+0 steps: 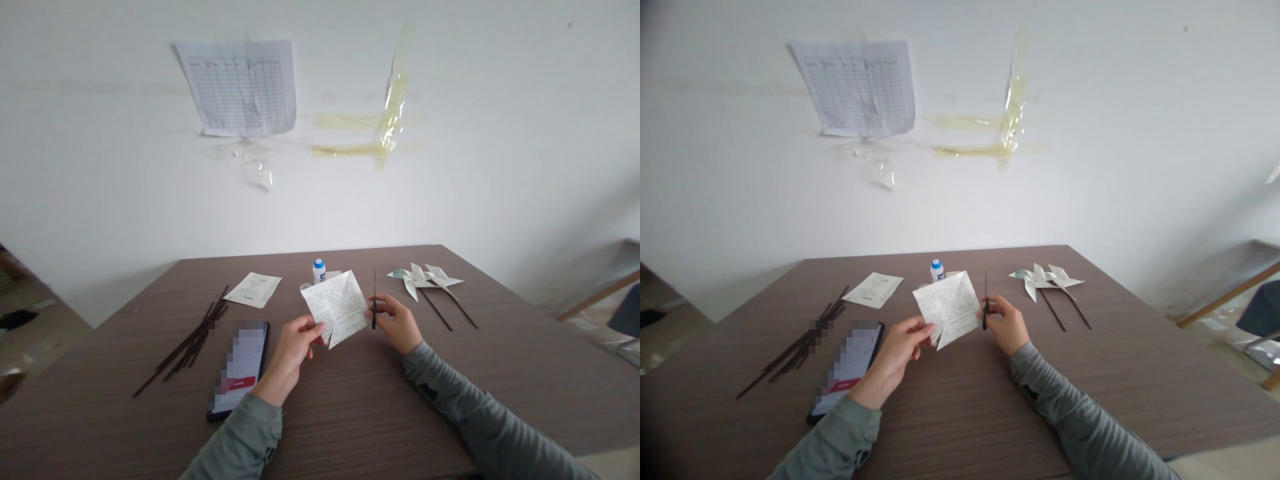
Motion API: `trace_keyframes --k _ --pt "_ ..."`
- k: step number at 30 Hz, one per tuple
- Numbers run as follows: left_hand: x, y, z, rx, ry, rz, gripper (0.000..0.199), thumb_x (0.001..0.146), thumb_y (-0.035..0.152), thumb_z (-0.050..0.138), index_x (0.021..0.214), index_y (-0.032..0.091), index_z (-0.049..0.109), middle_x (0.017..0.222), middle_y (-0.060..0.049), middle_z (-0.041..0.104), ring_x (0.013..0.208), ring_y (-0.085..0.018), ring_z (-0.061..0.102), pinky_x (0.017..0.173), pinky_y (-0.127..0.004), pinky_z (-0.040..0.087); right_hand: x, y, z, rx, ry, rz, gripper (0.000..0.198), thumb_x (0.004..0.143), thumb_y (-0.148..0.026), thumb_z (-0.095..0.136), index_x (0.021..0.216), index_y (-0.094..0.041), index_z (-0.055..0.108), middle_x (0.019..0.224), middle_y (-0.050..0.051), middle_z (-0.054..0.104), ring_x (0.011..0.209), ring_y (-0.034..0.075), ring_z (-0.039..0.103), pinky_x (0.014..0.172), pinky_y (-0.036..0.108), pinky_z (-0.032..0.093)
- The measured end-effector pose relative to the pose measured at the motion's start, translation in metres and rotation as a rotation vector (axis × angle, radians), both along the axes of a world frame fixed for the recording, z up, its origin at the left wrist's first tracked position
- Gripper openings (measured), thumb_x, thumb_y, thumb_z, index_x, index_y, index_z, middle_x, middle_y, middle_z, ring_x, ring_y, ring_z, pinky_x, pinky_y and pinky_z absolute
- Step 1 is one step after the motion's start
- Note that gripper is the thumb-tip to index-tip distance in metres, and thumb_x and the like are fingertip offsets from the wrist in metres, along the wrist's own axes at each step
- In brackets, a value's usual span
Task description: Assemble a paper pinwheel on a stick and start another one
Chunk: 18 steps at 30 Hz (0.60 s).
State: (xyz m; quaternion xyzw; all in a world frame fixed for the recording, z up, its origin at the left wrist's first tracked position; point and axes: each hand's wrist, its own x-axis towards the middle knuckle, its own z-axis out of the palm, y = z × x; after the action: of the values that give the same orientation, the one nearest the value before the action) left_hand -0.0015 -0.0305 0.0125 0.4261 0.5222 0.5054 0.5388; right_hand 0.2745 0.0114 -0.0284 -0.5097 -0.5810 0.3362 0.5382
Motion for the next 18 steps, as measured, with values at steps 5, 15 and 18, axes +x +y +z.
trace_keyframes --k 5,15,18 --pt "-0.001 0.001 -0.001 -0.003 -0.001 0.035 0.027 0.067 0.028 0.114 0.081 0.019 0.093 0.080 -0.010 0.089 0.068 -0.022 0.078 0.048 -0.022 0.032 0.002 0.001 0.000 0.008 -0.024 0.028 0.046 0.079 -0.056 0.094 0.114 -0.027 0.088 0.085 0.004 0.091 0.090 0.033 0.086 0.099 0.052 0.064" --pt "0.003 -0.006 0.001 -0.041 -0.003 0.017 0.034 0.065 0.025 0.118 0.092 0.023 0.098 0.106 -0.013 0.100 0.089 -0.027 0.087 0.049 -0.020 0.038 -0.009 -0.001 -0.001 -0.003 0.139 0.006 0.059 0.074 -0.067 0.104 0.112 -0.026 0.086 0.080 0.003 0.086 0.077 0.026 0.070 0.082 0.045 0.056" --pt "0.005 -0.006 0.001 -0.057 -0.013 0.041 0.032 0.064 0.020 0.116 0.092 0.023 0.099 0.105 -0.013 0.100 0.085 -0.025 0.085 0.049 -0.022 0.038 -0.013 -0.003 -0.001 -0.020 0.196 0.019 0.062 0.070 -0.067 0.109 0.111 -0.026 0.086 0.080 0.003 0.086 0.076 0.026 0.070 0.077 0.042 0.056"
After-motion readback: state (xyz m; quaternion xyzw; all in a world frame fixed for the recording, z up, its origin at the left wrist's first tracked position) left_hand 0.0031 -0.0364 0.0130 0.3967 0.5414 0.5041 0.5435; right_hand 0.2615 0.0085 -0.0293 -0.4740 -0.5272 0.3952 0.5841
